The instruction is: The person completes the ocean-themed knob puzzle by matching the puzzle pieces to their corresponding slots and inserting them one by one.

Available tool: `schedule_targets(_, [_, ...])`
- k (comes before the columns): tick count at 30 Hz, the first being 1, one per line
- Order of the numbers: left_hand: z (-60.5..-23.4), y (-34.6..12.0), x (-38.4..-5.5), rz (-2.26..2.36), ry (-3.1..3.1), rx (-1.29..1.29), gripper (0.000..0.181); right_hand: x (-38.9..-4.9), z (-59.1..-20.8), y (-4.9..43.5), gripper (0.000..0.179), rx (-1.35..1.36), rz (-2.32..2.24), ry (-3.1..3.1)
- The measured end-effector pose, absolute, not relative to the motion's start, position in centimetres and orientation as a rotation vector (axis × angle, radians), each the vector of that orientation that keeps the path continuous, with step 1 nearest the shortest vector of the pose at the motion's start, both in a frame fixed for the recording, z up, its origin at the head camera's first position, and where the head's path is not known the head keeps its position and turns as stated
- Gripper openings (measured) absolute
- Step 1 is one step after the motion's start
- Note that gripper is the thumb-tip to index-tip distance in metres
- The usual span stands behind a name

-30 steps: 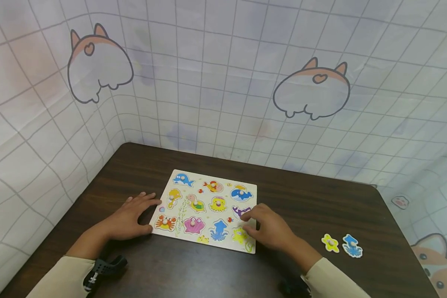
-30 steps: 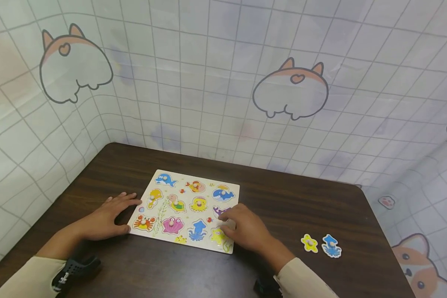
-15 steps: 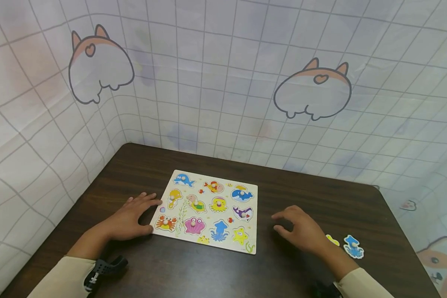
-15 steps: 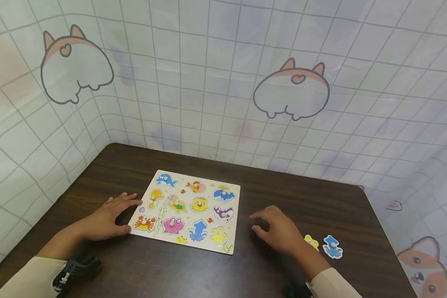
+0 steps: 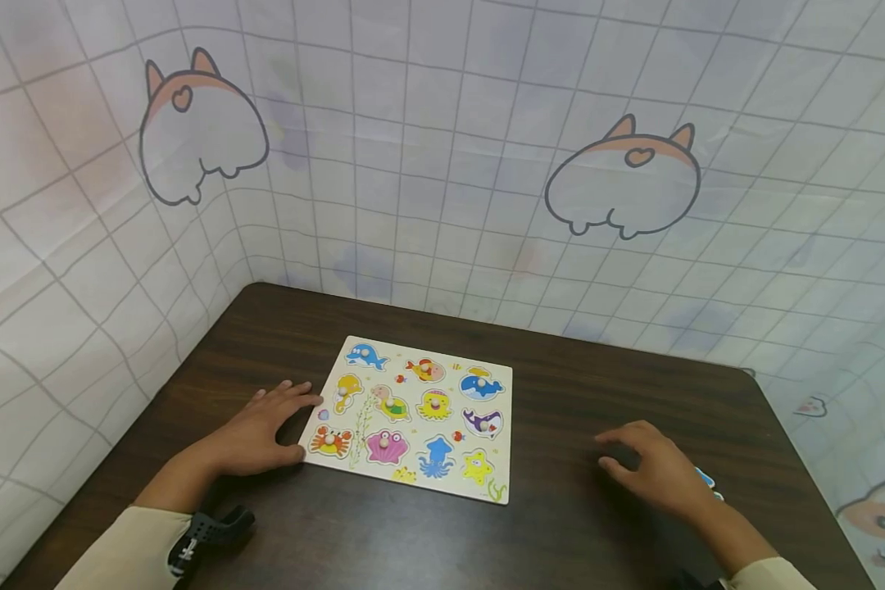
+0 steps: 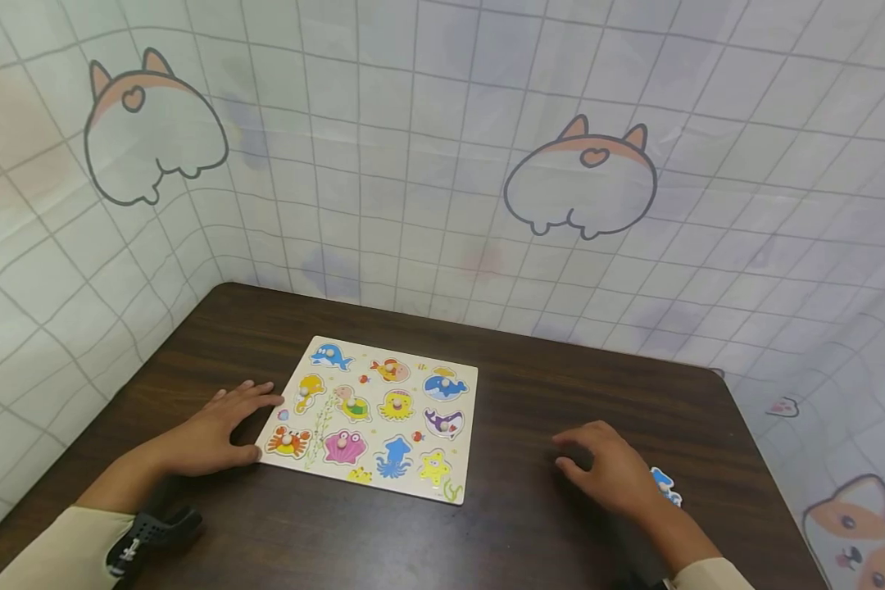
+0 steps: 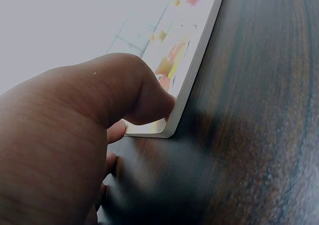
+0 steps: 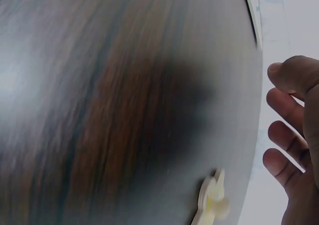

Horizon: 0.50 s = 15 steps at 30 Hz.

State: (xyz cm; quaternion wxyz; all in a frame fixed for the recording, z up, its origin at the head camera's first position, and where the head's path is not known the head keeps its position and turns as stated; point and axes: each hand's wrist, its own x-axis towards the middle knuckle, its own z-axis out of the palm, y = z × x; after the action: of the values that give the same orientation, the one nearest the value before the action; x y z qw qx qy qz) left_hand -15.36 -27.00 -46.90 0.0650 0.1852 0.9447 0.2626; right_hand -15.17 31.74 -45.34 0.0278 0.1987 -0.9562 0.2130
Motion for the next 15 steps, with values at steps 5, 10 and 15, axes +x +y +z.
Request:
schedule_targets(5, [-47.1, -27.0, -15.4, 0.79, 2.849, 0.562, 0.075, -14.8, -45.1, 33.2, 0.031, 0.602, 0.626, -2.954])
schedule_targets(10, [-47.3, -27.1, -15.5, 0.791, 2.848, 0.566, 0.075, -14.5, -45.1, 34.8, 0.032, 0.53, 0.652, -2.975])
schedule_targets(15, [-47.3, -27.1, -15.5, 0.784, 2.854, 0.561, 0.075, -14.3, -45.5, 36.6, 0.033, 0.449, 0.648, -2.993])
